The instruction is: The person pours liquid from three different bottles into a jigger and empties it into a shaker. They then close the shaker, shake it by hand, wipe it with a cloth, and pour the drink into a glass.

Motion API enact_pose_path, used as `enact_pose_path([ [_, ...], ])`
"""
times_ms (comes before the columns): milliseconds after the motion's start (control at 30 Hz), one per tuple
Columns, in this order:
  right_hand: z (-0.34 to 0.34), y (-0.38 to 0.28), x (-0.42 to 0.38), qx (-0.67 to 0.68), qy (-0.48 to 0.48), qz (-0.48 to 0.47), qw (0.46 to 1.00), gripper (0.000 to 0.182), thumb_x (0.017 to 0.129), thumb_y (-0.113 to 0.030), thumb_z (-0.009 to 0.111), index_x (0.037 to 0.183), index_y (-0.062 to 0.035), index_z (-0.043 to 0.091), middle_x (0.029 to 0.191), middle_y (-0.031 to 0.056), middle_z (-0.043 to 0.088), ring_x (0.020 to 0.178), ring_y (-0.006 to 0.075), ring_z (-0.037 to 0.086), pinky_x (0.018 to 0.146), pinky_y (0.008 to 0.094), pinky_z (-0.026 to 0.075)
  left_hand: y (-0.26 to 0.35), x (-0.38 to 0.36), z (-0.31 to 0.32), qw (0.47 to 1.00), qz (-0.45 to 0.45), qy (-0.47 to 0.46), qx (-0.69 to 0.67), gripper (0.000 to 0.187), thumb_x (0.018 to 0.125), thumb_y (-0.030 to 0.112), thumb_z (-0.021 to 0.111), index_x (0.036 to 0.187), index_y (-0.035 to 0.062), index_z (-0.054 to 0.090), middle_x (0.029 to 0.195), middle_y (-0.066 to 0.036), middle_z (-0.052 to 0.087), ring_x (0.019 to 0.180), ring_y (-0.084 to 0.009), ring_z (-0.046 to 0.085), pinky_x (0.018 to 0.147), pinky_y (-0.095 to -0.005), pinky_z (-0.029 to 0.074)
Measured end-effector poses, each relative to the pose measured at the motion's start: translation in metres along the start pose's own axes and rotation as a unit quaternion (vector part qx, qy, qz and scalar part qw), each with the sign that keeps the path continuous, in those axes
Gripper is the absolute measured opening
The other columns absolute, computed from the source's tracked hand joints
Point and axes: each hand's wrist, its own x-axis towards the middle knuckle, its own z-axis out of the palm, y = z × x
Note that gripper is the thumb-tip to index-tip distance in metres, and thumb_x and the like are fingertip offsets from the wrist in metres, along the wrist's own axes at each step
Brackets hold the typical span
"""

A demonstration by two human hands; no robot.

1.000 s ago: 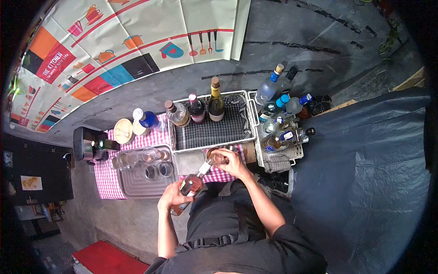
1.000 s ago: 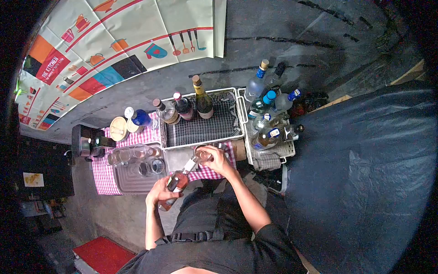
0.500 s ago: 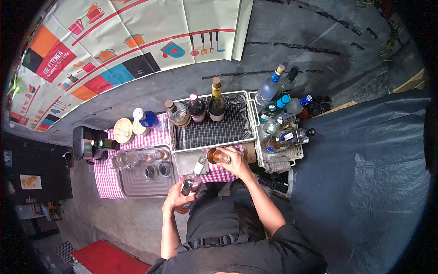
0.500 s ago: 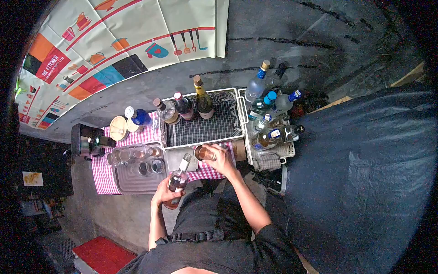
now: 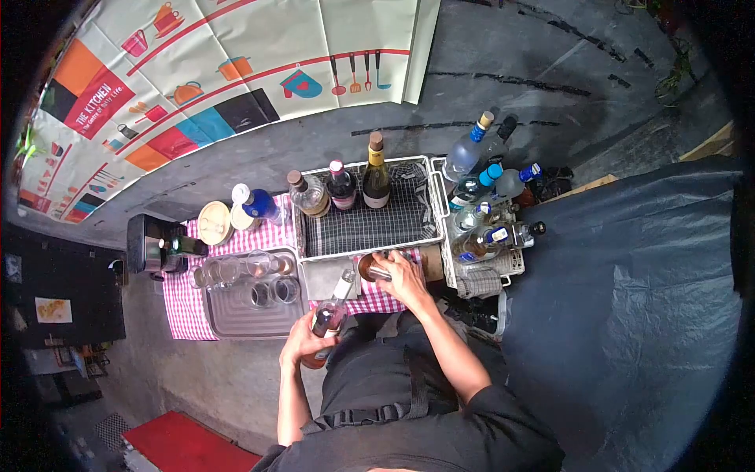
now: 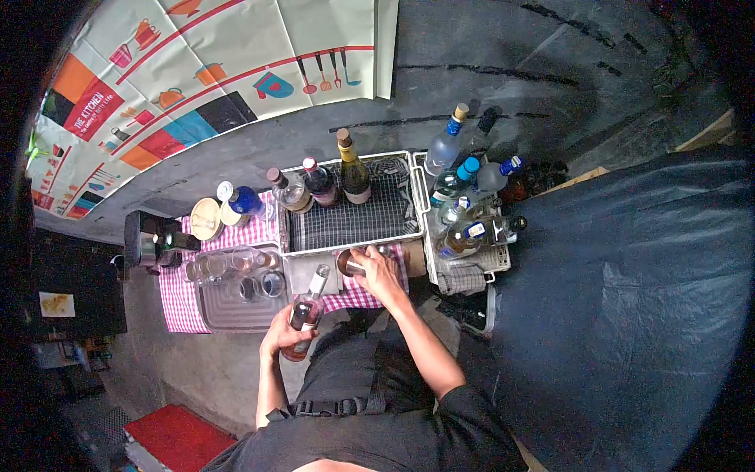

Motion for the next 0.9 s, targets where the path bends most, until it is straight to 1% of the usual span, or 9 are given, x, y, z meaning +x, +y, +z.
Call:
enact_pose_path([
  [67,-0.002,0.002,-0.001,0.085,0.014,-0.026,0.996,0.066,0.075,-0.011,0.084,0.138,-0.0123,0.065,0.121,0.0178,0.064,0.109,0.036,0.067,0.098,0.0435,0.054,0.005,-0.002,-0.001,1.0,-0.008,-0.002,-0.014,0.072,0.062,0.031,0.092,0.123,0.0047,0.066,0.109,-0.011,0.073,0.102,-0.0211,0.068,0.093,-0.0383,0.053],
  [100,-0.004,0.002,-0.001,0.085,0.015,-0.026,0.996,0.066,0.075,-0.011,0.084,0.138,-0.0123,0.065,0.121,0.0178,0.064,0.109,0.036,0.067,0.098,0.0435,0.054,0.009,-0.003,-0.002,0.999,-0.017,-0.005,-0.028,0.073,0.061,0.032,0.091,0.125,0.0052,0.066,0.109,-0.011,0.073,0.103,-0.0224,0.069,0.093,-0.0389,0.053],
  [167,-0.007,0.003,-0.001,0.149,0.027,-0.066,0.986,0.063,0.074,-0.008,0.084,0.134,-0.0097,0.067,0.125,0.0201,0.067,0.116,0.0368,0.066,0.102,0.0422,0.053,0.02,-0.004,-0.007,1.0,-0.024,-0.01,-0.001,0.076,0.06,0.034,0.091,0.126,0.0055,0.065,0.109,-0.012,0.073,0.103,-0.0245,0.07,0.094,-0.0395,0.053],
  [200,-0.006,0.005,-0.001,0.149,0.028,-0.065,0.986,0.063,0.074,-0.008,0.084,0.134,-0.0097,0.067,0.125,0.0201,0.067,0.116,0.0368,0.066,0.102,0.0422,0.053,0.023,-0.004,-0.008,0.999,-0.033,-0.014,0.026,0.078,0.06,0.035,0.091,0.127,0.0058,0.065,0.11,-0.014,0.074,0.103,-0.0266,0.07,0.094,-0.04,0.053],
  [267,0.0,0.008,0.0,0.147,0.065,-0.12,0.98,0.059,0.075,-0.003,0.082,0.131,-0.0035,0.066,0.121,0.0176,0.07,0.114,0.0333,0.069,0.098,0.0385,0.056,0.021,-0.001,-0.009,0.999,-0.019,-0.016,0.038,0.079,0.059,0.036,0.091,0.127,0.0052,0.066,0.108,-0.015,0.075,0.103,-0.0289,0.072,0.093,-0.041,0.054],
  [467,-0.009,-0.004,-0.001,0.25,0.031,-0.117,0.961,0.055,0.076,-0.002,0.081,0.129,-0.0029,0.067,0.125,0.0171,0.07,0.117,0.0297,0.069,0.1,0.0387,0.055,0.011,0.003,-0.011,0.995,-0.014,-0.022,0.096,0.086,0.057,0.042,0.091,0.13,0.0043,0.064,0.106,-0.02,0.075,0.103,-0.0341,0.073,0.092,-0.0428,0.055],
  [700,-0.008,-0.002,0.0,0.24,0.026,-0.118,0.963,0.051,0.076,0.0,0.08,0.126,-0.0015,0.068,0.125,0.016,0.07,0.114,0.0288,0.07,0.097,0.0376,0.056,0.021,0.003,-0.018,0.991,-0.024,-0.056,0.123,0.09,0.058,0.044,0.09,0.134,0.0059,0.063,0.109,-0.023,0.074,0.106,-0.0376,0.072,0.093,-0.0445,0.055],
  [833,-0.012,-0.005,-0.002,0.219,0.028,-0.129,0.967,0.048,0.076,0.003,0.078,0.124,-0.0006,0.07,0.124,0.0152,0.071,0.113,0.0296,0.07,0.096,0.0381,0.057,0.029,0.0,-0.02,0.99,-0.004,-0.048,0.134,0.091,0.058,0.046,0.089,0.135,0.0068,0.063,0.109,-0.023,0.074,0.105,-0.038,0.071,0.094,-0.0457,0.055],
  [900,-0.014,-0.006,-0.002,0.214,0.029,-0.126,0.968,0.047,0.077,0.003,0.078,0.123,-0.0004,0.07,0.123,0.0151,0.071,0.113,0.0299,0.07,0.096,0.0382,0.057,0.041,-0.001,-0.022,0.985,-0.063,-0.058,0.148,0.081,0.058,0.041,0.089,0.129,0.0088,0.066,0.11,-0.018,0.075,0.106,-0.0329,0.072,0.094,-0.0425,0.055],
])
